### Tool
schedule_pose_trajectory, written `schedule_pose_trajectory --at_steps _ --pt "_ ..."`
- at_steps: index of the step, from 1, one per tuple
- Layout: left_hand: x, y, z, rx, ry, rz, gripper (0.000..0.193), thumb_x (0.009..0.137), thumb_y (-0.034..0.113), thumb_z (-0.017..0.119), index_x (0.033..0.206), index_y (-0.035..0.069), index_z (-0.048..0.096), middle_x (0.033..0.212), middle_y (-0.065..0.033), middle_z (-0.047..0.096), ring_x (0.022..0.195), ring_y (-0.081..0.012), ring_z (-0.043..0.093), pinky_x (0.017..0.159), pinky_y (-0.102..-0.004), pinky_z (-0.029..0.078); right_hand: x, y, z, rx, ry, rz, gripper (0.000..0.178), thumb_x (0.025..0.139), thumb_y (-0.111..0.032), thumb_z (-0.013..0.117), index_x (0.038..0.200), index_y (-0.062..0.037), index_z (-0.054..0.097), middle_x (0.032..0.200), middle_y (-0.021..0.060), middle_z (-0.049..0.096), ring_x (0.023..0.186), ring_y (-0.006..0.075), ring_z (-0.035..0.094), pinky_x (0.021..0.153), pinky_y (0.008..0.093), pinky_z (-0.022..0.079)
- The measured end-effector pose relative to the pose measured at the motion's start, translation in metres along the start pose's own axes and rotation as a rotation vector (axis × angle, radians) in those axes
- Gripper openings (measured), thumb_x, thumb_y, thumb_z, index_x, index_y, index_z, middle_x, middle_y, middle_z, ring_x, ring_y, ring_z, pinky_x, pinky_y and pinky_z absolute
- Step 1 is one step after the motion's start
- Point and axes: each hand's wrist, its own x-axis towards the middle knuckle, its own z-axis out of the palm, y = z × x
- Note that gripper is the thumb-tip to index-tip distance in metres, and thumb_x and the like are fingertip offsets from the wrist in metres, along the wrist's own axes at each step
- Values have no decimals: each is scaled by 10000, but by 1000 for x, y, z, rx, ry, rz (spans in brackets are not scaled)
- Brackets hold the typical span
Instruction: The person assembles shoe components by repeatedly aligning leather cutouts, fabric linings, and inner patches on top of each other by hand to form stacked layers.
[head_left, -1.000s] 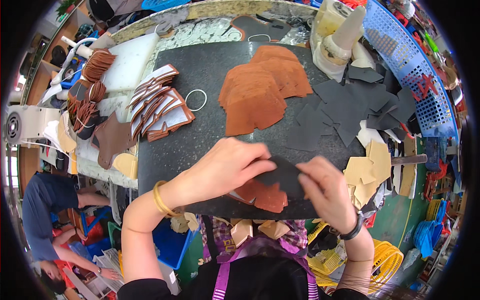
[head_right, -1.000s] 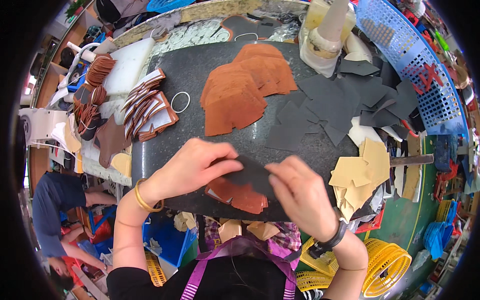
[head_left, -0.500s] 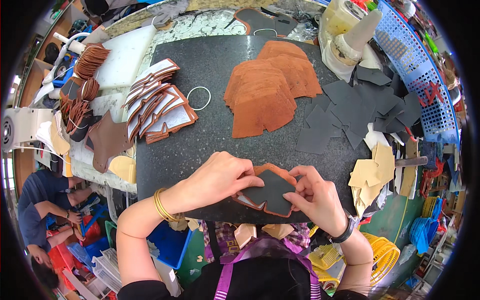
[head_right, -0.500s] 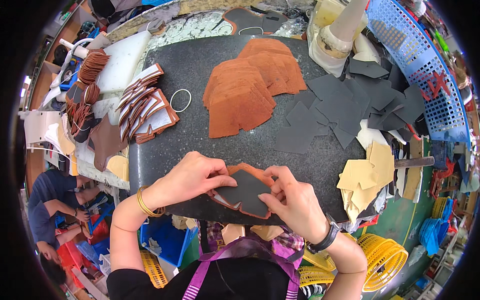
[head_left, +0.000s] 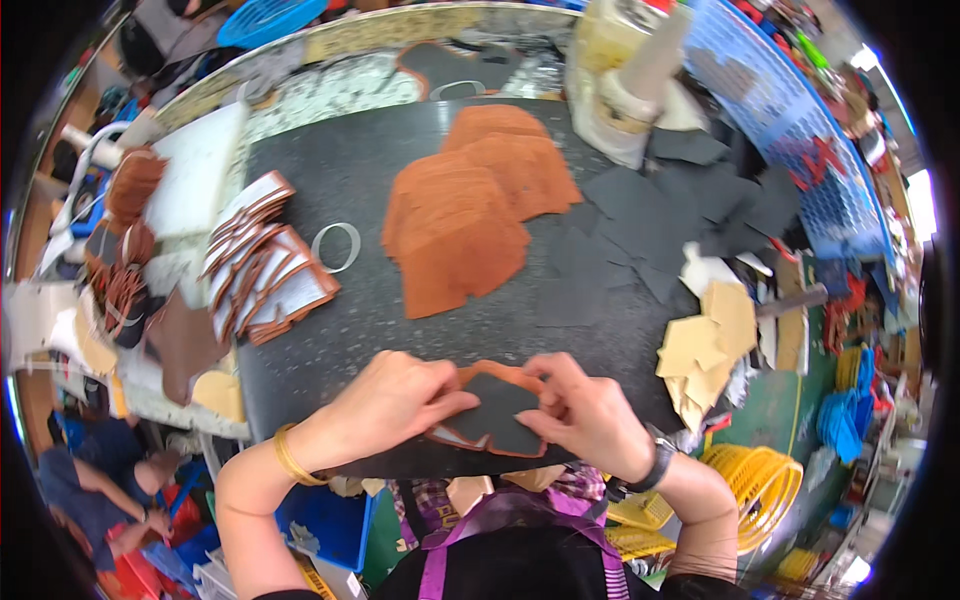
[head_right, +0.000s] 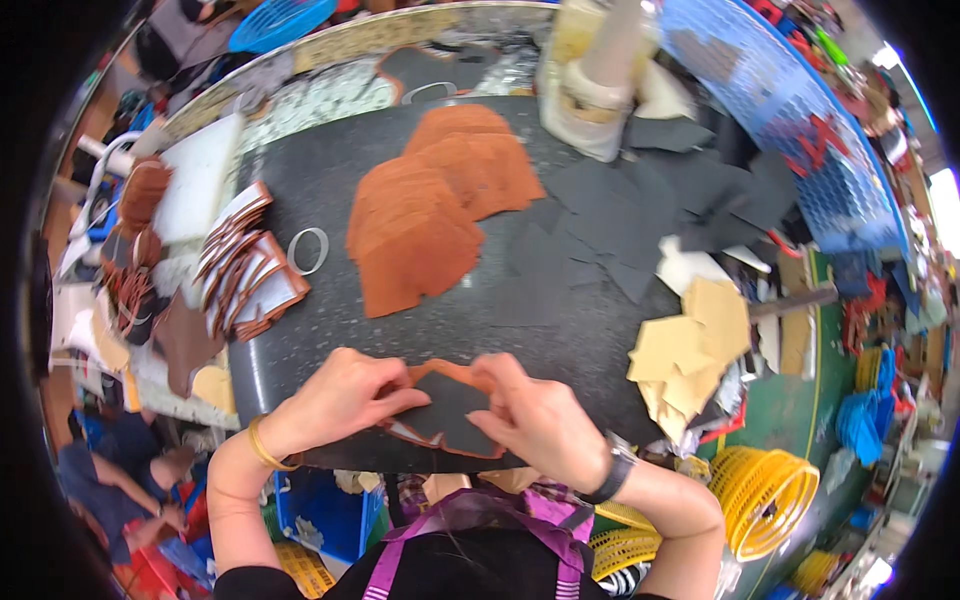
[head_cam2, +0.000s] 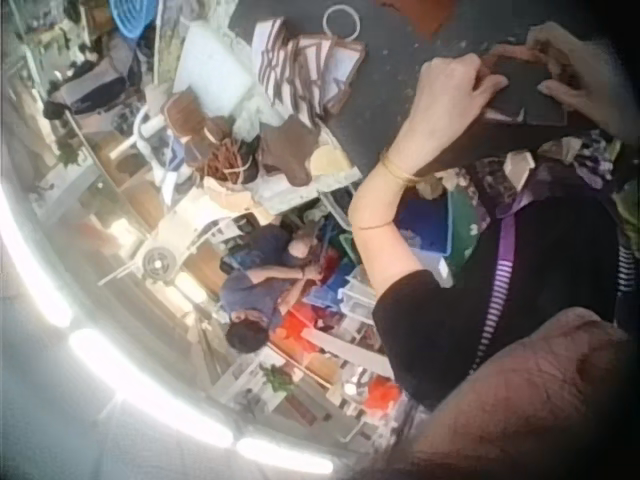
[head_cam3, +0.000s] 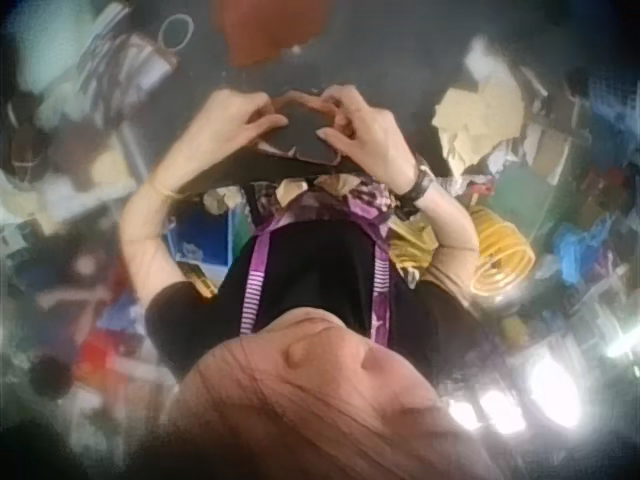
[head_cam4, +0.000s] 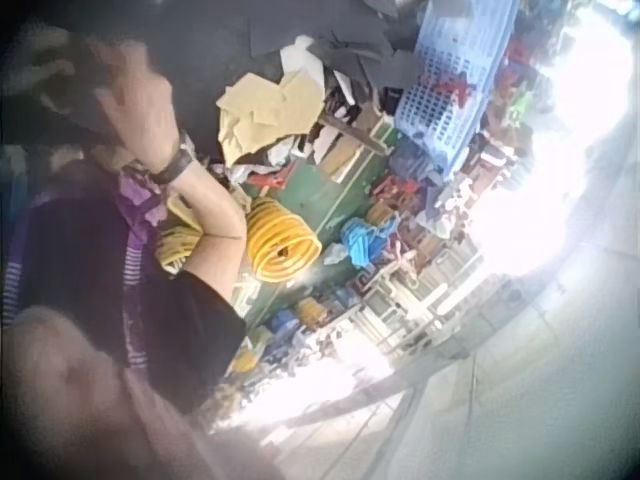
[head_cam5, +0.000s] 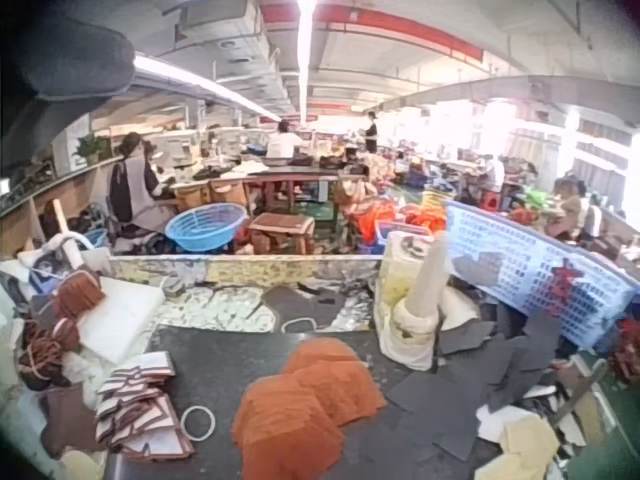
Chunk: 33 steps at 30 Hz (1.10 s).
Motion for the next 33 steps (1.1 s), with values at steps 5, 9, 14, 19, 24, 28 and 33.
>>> schedule_pose_trajectory --at_steps 5,9,14,19,24,28,33 --pt "-2 16 1 -49 -48 -162 275 870 225 682 704 19 606 549 -119 602 496 -276 622 482 -344 465 -13 5 -18 -279 134 -231 291 822 -131 670 1062 -47 529 891 142 598 796 359 602 645 427 509" --pt "-30 21 28 45 137 -231 269 815 170 734 659 22 573 527 -94 578 458 -197 600 449 -300 430 -41 34 -84 -768 499 -42 310 741 -123 722 1021 -35 621 958 100 593 890 305 567 720 402 495" --pt "-23 33 25 215 395 -158 295 830 251 730 696 73 537 535 -55 551 459 -238 574 458 -338 445 -44 61 -117 -833 371 60 482 639 -128 792 1093 -56 648 963 115 552 955 318 506 843 415 418" --pt "-10 47 24 24 528 -53 180 860 184 695 789 51 597 620 -83 603 501 -213 590 483 -316 451 -40 71 -133 -830 469 -238 263 644 -41 752 858 -31 599 977 104 577 962 323 525 827 390 422" --pt "-1 45 25 -240 297 2 141 913 159 617 887 21 638 671 -91 625 577 -182 619 543 -307 469 -35 68 -123 -614 495 -291 155 724 14 657 865 -24 604 890 101 597 865 327 566 752 376 451" --pt "14 67 29 -783 -1 -149 218 973 214 553 930 22 645 723 -12 634 606 -73 566 543 -245 442 -26 6 -69 -735 509 -764 285 614 -62 665 896 -80 629 934 56 608 880 256 580 748 391 443" --pt "8 66 13 -1029 -118 -157 215 982 227 571 912 30 617 787 10 633 690 -32 553 590 -195 437 -22 -22 -40 -752 467 -1027 232 665 -51 682 894 -22 690 943 78 630 805 220 639 644 312 530"
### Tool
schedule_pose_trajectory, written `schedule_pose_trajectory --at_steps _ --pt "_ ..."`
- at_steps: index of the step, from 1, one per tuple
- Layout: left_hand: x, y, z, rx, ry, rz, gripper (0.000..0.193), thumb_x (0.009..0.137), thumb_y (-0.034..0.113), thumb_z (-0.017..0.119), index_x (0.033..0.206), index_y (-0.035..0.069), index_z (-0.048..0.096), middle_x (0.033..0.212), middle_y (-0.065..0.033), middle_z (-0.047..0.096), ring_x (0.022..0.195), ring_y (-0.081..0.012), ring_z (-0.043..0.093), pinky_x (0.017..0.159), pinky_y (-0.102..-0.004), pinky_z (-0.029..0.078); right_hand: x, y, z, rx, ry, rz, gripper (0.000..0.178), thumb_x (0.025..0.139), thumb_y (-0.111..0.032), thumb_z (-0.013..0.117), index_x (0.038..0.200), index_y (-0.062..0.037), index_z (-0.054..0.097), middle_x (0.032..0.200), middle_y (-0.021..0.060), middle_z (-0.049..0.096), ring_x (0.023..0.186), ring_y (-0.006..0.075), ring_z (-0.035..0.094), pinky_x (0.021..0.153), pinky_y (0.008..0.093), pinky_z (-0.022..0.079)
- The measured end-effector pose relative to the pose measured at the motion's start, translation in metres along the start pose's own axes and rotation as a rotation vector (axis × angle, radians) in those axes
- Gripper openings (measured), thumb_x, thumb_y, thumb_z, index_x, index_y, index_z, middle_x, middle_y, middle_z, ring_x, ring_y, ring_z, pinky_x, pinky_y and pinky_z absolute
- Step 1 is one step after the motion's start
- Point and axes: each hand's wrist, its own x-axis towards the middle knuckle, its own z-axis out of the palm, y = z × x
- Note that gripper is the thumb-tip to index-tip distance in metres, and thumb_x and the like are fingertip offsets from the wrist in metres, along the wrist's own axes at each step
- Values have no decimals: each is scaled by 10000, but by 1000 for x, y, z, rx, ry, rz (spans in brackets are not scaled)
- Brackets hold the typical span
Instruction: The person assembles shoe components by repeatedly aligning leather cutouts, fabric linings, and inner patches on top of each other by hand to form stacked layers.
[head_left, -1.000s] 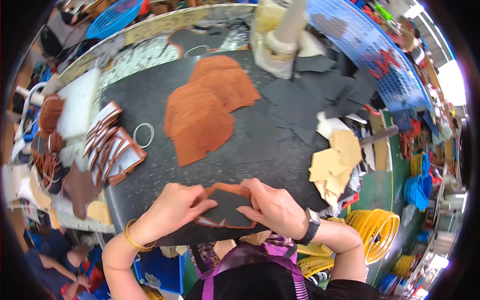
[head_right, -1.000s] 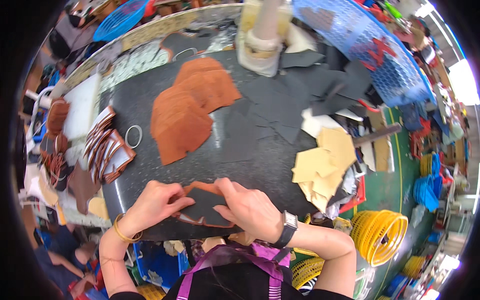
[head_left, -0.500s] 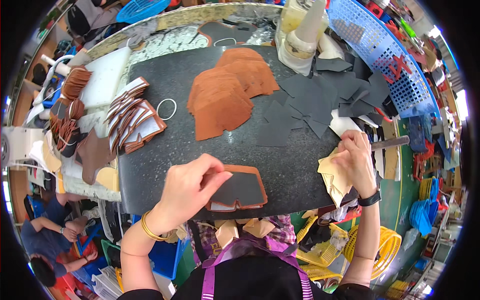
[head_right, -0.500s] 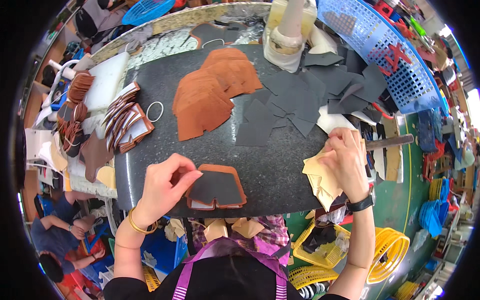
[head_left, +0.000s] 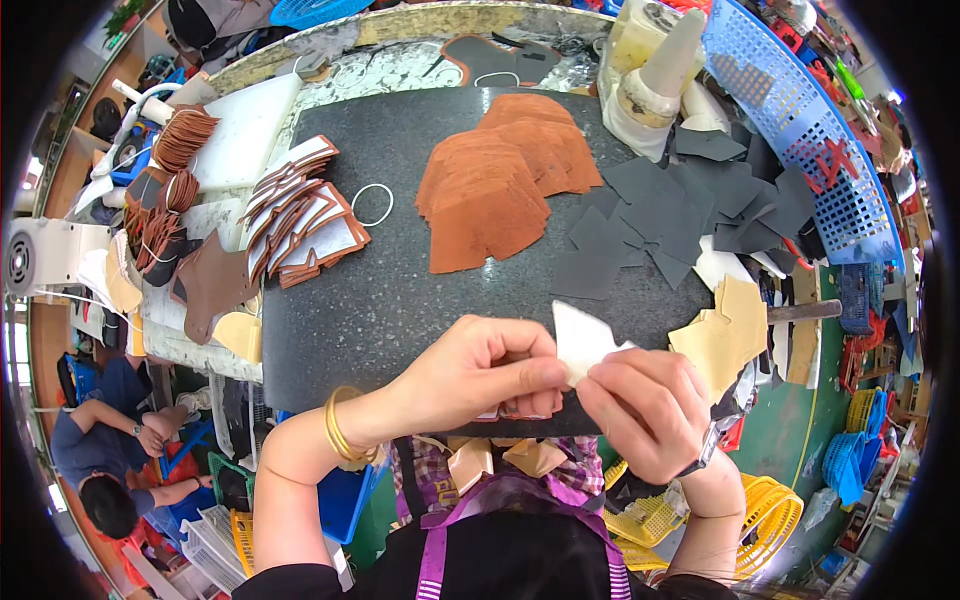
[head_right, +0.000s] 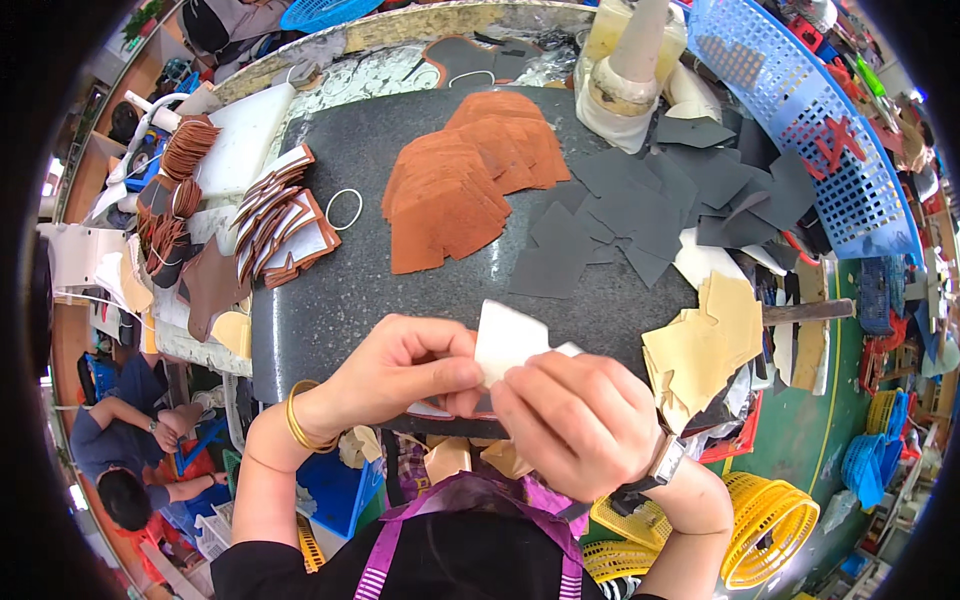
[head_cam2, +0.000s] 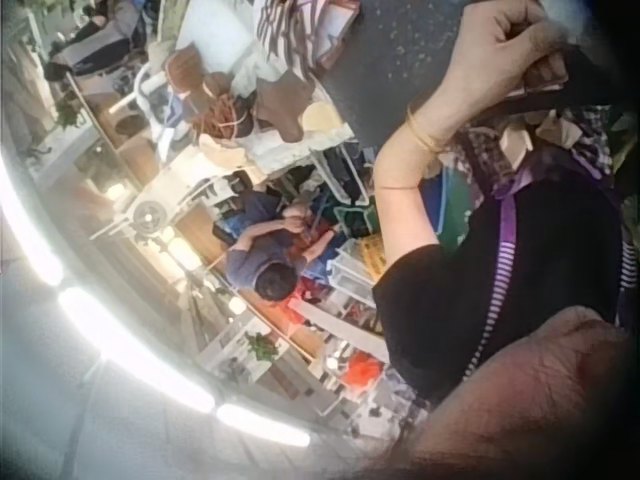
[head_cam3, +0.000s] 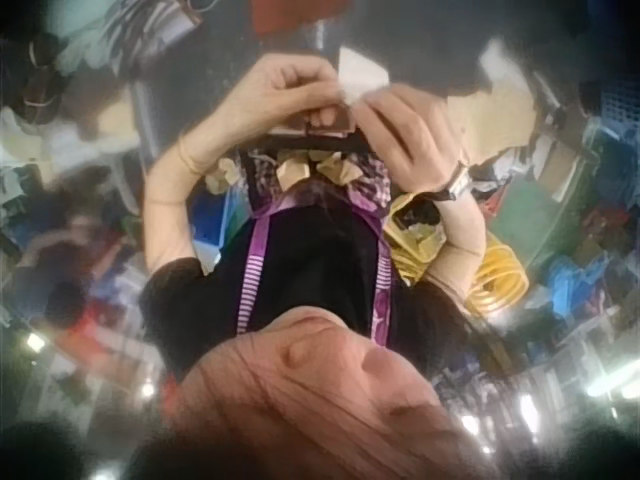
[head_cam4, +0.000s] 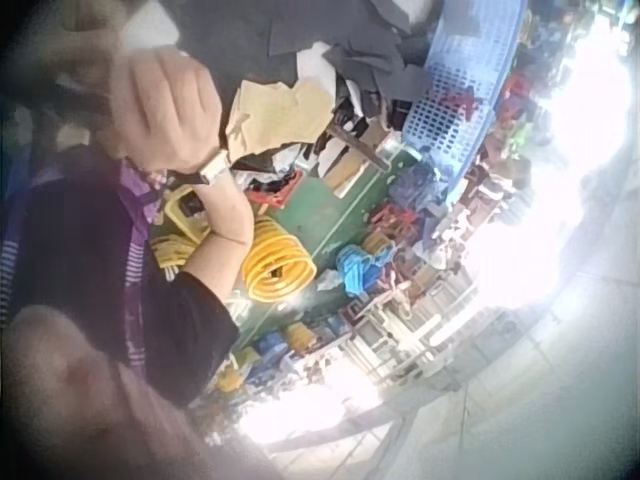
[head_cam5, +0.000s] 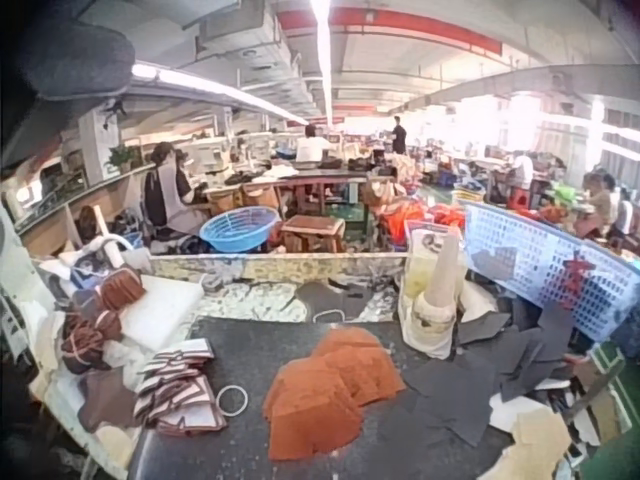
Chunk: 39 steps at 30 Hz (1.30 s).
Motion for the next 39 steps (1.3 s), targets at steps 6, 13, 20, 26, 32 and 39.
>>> schedule_pose_trajectory --at_steps 6,13,20,26,32,39 --pt "-26 1 -12 36 -22 95 174 972 191 585 916 30 617 821 27 601 768 -26 541 667 -189 437 13 -7 19 198 110 -70 277 640 -44 713 916 -28 706 958 99 647 831 226 670 649 275 553" --pt "-28 -30 -17 -406 -125 -27 216 957 236 613 846 64 544 767 45 535 653 19 457 526 -151 328 15 -16 30 869 -93 393 291 775 -49 733 1051 16 671 993 94 646 877 286 652 788 326 550" --pt "-40 -37 -25 -617 -122 -173 215 908 205 653 795 41 574 771 24 563 683 -56 491 598 -221 376 8 -8 29 380 24 121 326 615 -51 755 925 -146 721 1058 63 626 1002 251 590 830 404 485" --pt "-91 -59 -39 848 -264 -230 296 899 301 576 763 41 620 616 -148 577 546 -293 577 520 -366 442 0 -5 -8 369 -479 337 198 664 -87 710 857 -130 704 957 28 663 1062 238 606 1017 523 359" --pt "-73 -34 -26 870 392 310 192 895 243 632 872 57 675 667 -125 647 575 -310 640 496 -385 481 -1 -14 5 767 -420 705 111 814 -34 676 924 -23 673 895 112 669 839 267 672 750 333 539" --pt "-33 -51 -28 930 467 251 188 860 189 697 774 31 647 586 -90 624 484 -207 623 462 -289 457 -8 -10 33 789 -465 1053 503 837 -30 665 1301 -29 469 752 97 650 650 206 670 624 297 531"
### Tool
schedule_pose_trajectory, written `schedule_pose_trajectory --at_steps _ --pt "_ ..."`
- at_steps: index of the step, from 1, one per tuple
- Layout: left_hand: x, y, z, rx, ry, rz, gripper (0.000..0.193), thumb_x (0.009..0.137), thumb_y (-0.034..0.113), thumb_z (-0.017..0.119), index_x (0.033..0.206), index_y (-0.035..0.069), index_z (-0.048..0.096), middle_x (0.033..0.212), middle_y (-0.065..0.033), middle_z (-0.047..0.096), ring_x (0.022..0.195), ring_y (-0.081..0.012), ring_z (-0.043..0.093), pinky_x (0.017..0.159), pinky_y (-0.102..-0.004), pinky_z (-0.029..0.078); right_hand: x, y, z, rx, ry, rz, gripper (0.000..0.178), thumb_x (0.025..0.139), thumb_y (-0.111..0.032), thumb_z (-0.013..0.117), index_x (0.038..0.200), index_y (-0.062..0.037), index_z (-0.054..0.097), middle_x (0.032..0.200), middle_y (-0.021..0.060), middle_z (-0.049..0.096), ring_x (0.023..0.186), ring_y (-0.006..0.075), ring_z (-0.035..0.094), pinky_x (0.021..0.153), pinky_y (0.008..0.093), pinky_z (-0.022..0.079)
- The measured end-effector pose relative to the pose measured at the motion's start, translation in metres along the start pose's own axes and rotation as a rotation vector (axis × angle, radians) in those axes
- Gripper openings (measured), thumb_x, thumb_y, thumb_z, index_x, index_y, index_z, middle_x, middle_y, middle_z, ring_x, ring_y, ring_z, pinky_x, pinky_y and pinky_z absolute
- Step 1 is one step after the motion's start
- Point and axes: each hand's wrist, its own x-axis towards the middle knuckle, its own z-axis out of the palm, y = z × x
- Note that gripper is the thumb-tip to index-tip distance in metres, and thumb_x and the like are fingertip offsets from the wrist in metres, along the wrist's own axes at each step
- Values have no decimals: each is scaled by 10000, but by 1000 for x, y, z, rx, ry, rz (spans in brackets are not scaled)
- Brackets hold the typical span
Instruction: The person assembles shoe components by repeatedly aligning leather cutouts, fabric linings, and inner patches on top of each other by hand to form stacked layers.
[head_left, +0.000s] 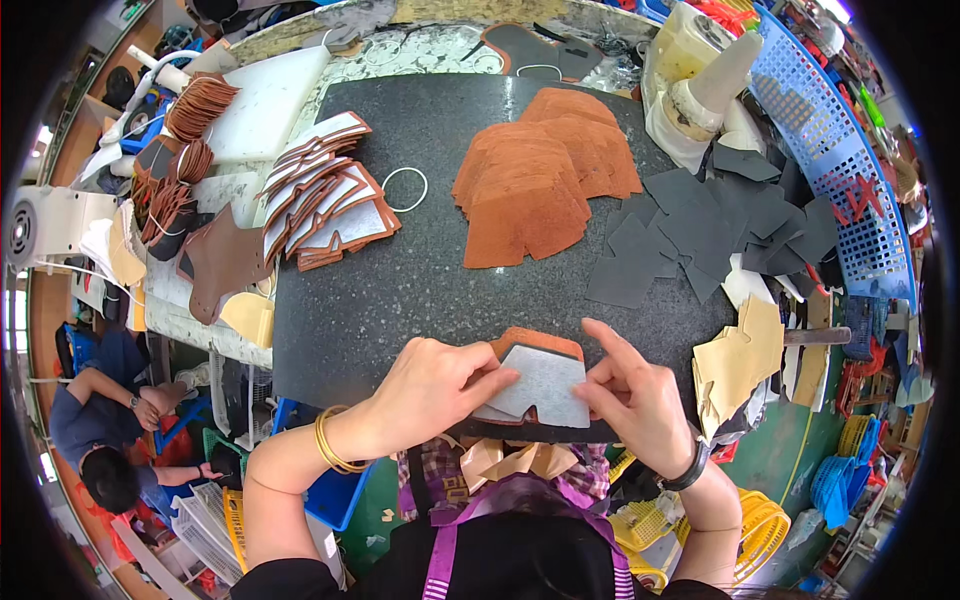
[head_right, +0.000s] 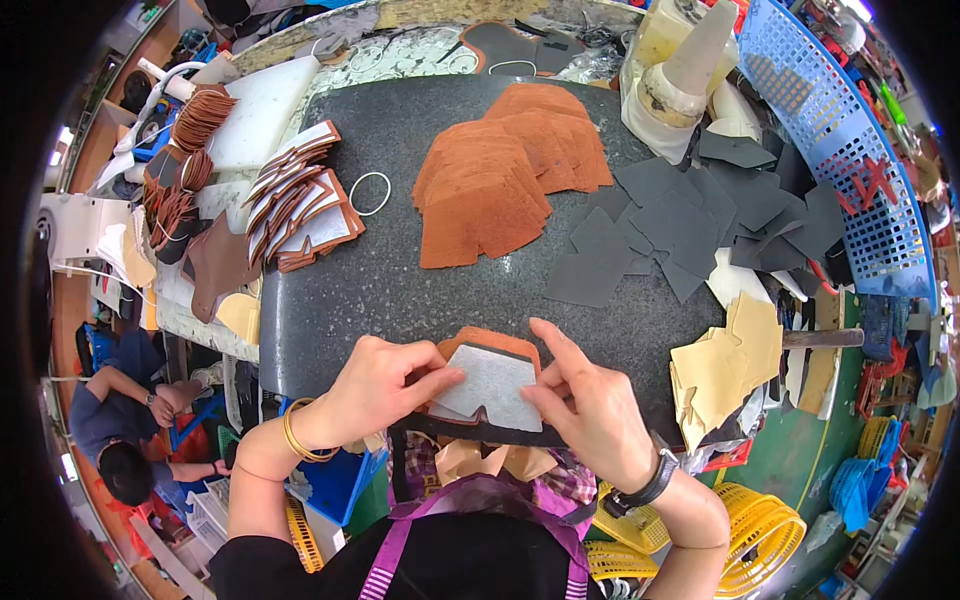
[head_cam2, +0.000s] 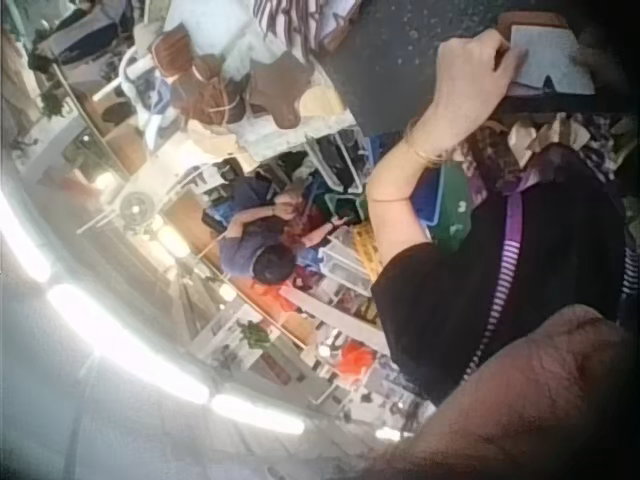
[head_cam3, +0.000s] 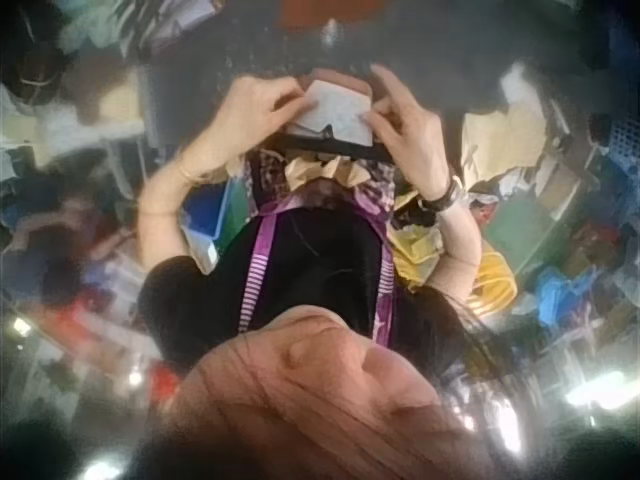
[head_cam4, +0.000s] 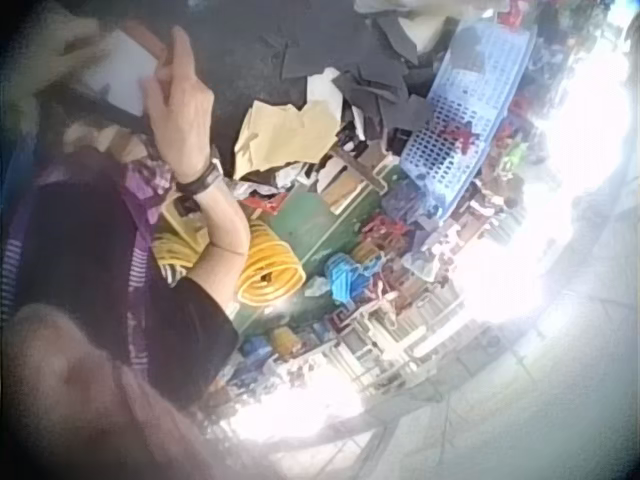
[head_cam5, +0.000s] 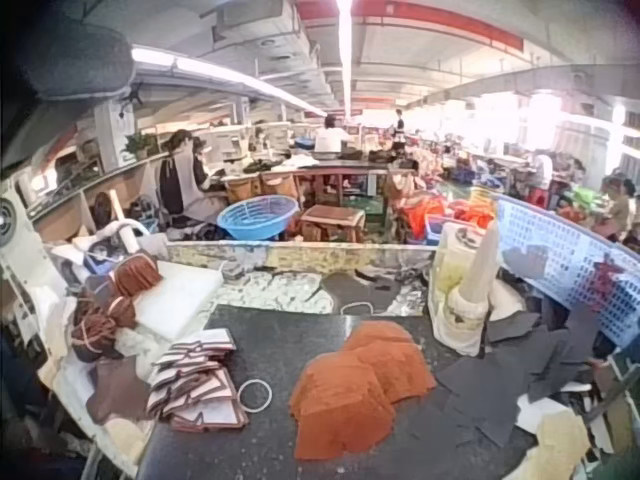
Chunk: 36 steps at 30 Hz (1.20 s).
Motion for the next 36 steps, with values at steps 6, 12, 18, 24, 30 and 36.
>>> schedule_pose_trajectory --at_steps 6,12,18,24,30,36 --pt "6 1 -1 107 -85 7 251 879 237 667 738 32 636 602 -124 631 511 -271 626 473 -346 466 4 11 4 47 13 39 421 839 -18 671 1224 -31 501 752 88 656 661 171 681 593 281 528" --pt "15 1 -6 56 -171 -63 304 902 268 633 724 22 624 630 -149 640 559 -321 637 515 -393 492 7 13 1 63 -9 43 411 850 23 656 1222 1 484 750 61 648 671 111 671 595 242 545" --pt "14 -1 -4 52 -151 -49 316 901 270 633 716 15 604 583 -153 616 555 -330 635 515 -401 498 9 14 4 44 16 12 389 832 -36 681 1183 -35 513 735 94 656 655 184 692 594 283 538" --pt "23 13 -18 452 -227 41 307 892 296 635 773 24 557 547 -168 583 550 -344 639 462 -436 488 9 9 2 -219 -11 -191 339 830 -70 678 1123 -36 509 722 114 611 635 295 655 549 355 515" --pt "103 -23 -40 521 421 369 262 751 114 746 905 28 552 819 -105 567 780 -286 580 687 -374 477 17 1 -5 -361 -20 -259 239 810 -119 697 958 -37 527 749 121 567 674 347 609 563 406 494" --pt "97 -24 -50 526 385 331 279 718 83 760 910 45 561 797 -82 571 815 -261 579 722 -364 460 62 17 -48 -765 461 -321 224 757 -97 726 905 -28 572 900 133 543 826 335 577 724 409 483"
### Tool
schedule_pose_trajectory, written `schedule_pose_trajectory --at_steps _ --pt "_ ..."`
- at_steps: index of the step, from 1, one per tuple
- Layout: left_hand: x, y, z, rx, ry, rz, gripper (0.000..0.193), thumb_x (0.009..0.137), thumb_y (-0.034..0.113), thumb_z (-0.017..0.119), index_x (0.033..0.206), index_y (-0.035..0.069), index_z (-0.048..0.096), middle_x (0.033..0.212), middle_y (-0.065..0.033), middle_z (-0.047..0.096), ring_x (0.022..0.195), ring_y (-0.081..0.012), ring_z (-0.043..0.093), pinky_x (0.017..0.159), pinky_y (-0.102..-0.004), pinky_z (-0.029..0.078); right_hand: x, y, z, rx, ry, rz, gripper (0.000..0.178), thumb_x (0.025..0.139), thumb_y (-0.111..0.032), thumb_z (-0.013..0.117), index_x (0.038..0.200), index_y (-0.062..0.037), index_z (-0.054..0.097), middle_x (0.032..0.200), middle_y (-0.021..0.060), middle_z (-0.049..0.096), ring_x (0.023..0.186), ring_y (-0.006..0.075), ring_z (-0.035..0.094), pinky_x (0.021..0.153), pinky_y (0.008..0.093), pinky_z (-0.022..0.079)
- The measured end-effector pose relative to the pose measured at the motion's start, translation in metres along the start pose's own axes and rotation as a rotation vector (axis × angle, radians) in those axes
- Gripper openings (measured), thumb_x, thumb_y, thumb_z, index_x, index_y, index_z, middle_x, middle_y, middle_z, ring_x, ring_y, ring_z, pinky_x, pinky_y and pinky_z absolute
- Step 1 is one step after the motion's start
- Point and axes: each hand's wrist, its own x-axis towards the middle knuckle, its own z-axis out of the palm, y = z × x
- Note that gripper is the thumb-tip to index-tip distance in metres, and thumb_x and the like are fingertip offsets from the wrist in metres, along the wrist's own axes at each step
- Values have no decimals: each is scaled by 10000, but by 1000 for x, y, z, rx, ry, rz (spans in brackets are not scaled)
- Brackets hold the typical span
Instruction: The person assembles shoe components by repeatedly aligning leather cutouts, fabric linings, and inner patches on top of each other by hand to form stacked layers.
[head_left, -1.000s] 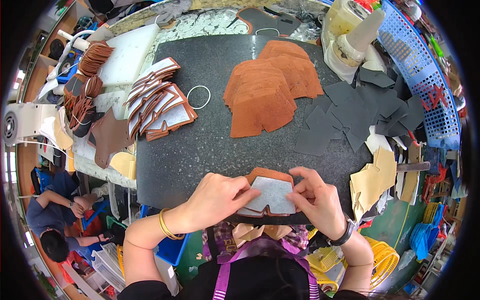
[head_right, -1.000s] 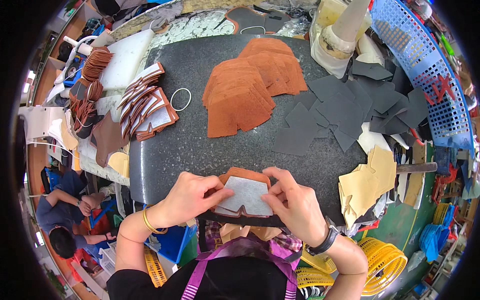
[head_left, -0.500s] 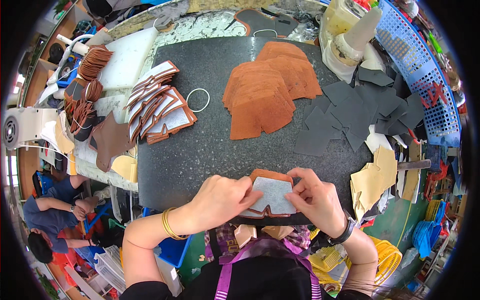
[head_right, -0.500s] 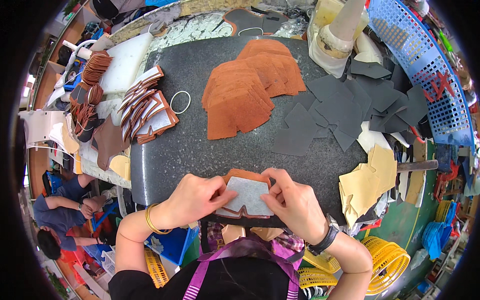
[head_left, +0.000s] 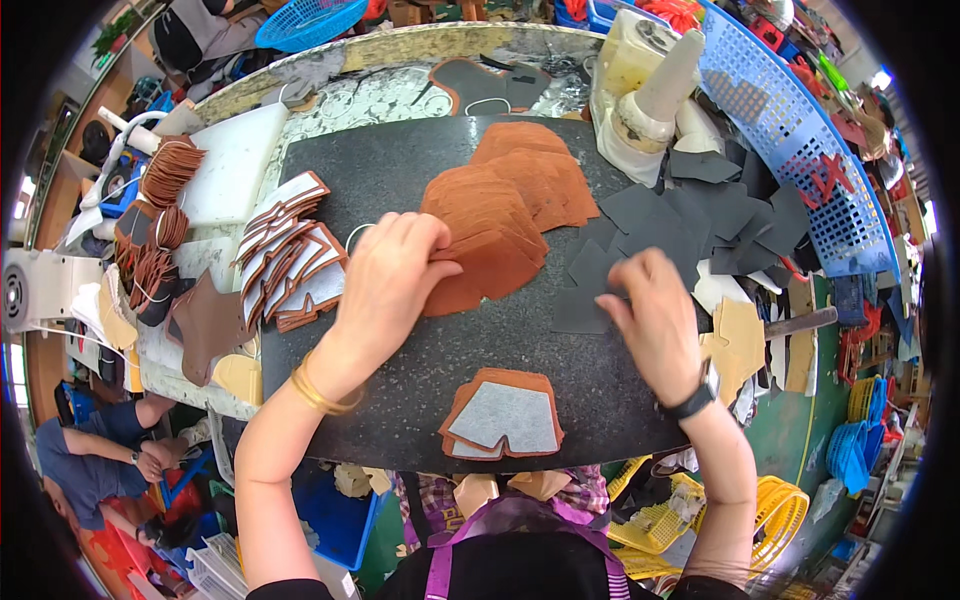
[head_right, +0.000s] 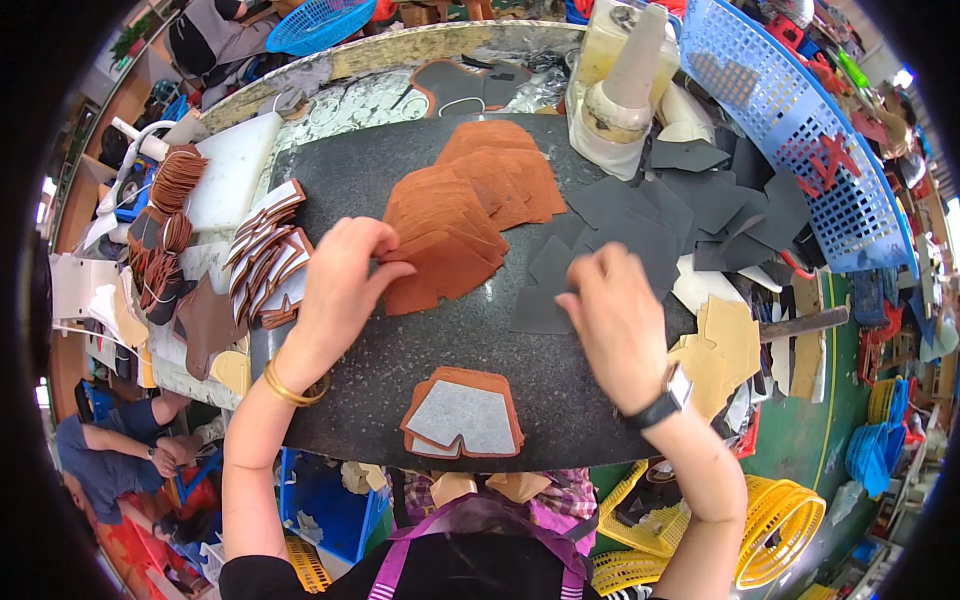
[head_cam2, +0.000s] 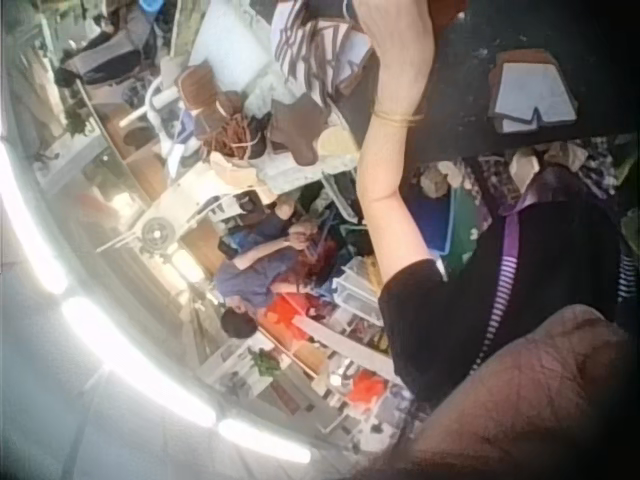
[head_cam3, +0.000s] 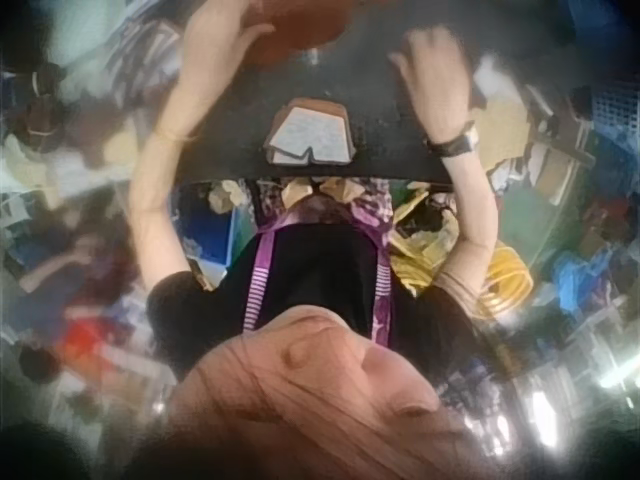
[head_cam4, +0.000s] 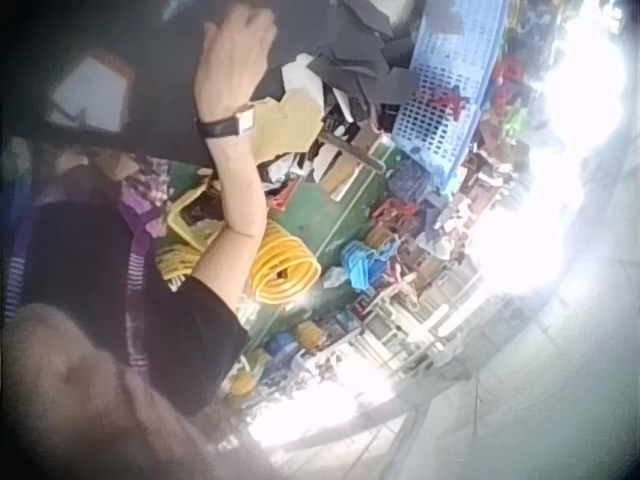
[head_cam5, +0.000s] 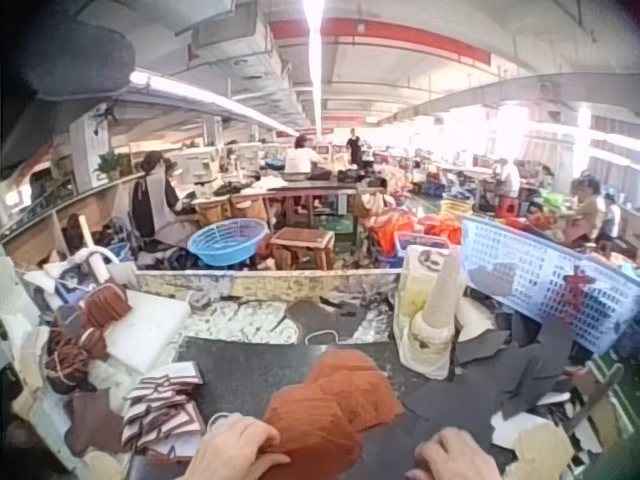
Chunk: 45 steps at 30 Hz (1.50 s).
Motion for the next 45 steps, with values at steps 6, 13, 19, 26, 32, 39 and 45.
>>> schedule_pose_trajectory --at_steps 6,13,19,26,32,39,45 --pt "-4 -6 2 -119 -90 -96 346 732 39 754 1014 43 553 795 -55 612 758 -227 600 694 -336 471 16 25 4 96 -138 140 408 671 -74 798 988 15 557 875 160 574 799 336 583 696 392 462" --pt "-14 8 22 -169 -41 -159 229 775 42 735 943 11 583 846 -91 646 776 -187 645 682 -312 514 18 12 0 302 -181 149 248 762 -37 687 961 -16 540 891 149 592 838 356 587 729 411 452" --pt "-18 13 -22 -730 -436 -327 110 839 -12 647 903 15 562 1068 -100 661 978 -145 616 872 -288 483 30 -11 -20 455 72 -28 148 820 -24 593 967 -14 584 831 127 594 779 290 602 685 335 456" --pt "-46 67 -46 -915 -427 -450 177 826 64 701 966 39 596 956 -49 620 920 -149 609 833 -294 480 16 -13 -38 505 114 -18 182 844 -2 581 1021 -13 620 905 122 629 820 253 624 753 300 473" --pt "-72 64 -14 -339 62 -91 231 818 194 712 978 50 626 934 -116 605 926 -269 579 792 -379 446 -13 -49 -33 609 -331 -163 292 824 -35 628 1112 -25 588 967 170 640 891 355 637 770 379 518" --pt "-87 68 -31 -544 -320 -419 150 849 161 701 809 18 678 628 -100 632 499 -198 607 479 -283 444 -35 -69 -13 787 -526 175 323 839 -52 642 1142 -4 542 826 152 637 729 295 669 654 335 527" --pt "-90 51 -21 -498 -468 -352 185 863 186 697 795 14 685 598 -103 637 491 -156 624 461 -277 442 -49 -68 3 768 -481 235 345 824 -49 684 1123 -13 515 726 118 616 613 216 668 567 294 517"
